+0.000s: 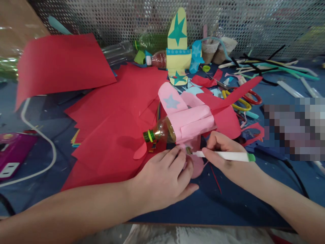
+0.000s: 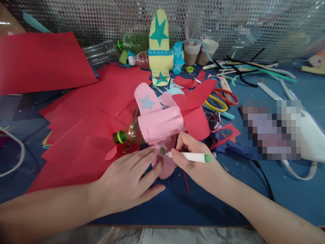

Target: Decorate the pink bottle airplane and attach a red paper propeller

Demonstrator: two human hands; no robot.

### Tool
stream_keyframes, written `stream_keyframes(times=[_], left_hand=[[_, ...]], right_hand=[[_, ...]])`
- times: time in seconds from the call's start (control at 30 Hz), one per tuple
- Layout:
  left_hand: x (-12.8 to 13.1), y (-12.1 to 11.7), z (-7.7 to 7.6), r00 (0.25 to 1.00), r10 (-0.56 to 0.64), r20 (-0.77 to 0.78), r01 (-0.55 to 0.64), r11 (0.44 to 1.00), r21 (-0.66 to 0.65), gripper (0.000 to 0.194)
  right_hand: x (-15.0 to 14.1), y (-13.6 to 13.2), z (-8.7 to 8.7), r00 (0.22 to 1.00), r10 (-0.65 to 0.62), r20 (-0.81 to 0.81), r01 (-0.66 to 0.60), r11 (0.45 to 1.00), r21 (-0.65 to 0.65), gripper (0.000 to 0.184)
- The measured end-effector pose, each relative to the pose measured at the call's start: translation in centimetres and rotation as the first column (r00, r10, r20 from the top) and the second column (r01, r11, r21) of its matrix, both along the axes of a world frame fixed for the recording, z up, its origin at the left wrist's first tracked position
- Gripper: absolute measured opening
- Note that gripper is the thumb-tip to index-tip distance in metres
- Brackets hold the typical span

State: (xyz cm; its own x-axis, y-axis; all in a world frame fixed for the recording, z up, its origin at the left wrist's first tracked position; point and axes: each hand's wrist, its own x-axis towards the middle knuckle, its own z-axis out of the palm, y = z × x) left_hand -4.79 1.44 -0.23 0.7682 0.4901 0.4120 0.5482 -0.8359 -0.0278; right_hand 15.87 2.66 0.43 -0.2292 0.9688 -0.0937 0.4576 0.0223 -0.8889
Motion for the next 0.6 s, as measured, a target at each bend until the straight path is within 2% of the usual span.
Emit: stream_keyframes(times=[0.47, 0.6], left_hand=[[0.02, 0.02, -0.10, 1.000, -0.002, 0.006, 0.002, 1.000, 0.004, 0.038], [0.06, 0.04, -0.06, 1.000, -0.004, 0.015, 0.004, 1.000, 0.007, 0.038]], right_hand=[[-0.08, -0.22, -0.14, 1.000, 0.000, -0.003, 0.000, 1.000, -0.010, 0.024], [0.02, -0.27, -0.03, 1.000, -0.023, 0.015, 0.023, 0.999, 0.023, 0.024]])
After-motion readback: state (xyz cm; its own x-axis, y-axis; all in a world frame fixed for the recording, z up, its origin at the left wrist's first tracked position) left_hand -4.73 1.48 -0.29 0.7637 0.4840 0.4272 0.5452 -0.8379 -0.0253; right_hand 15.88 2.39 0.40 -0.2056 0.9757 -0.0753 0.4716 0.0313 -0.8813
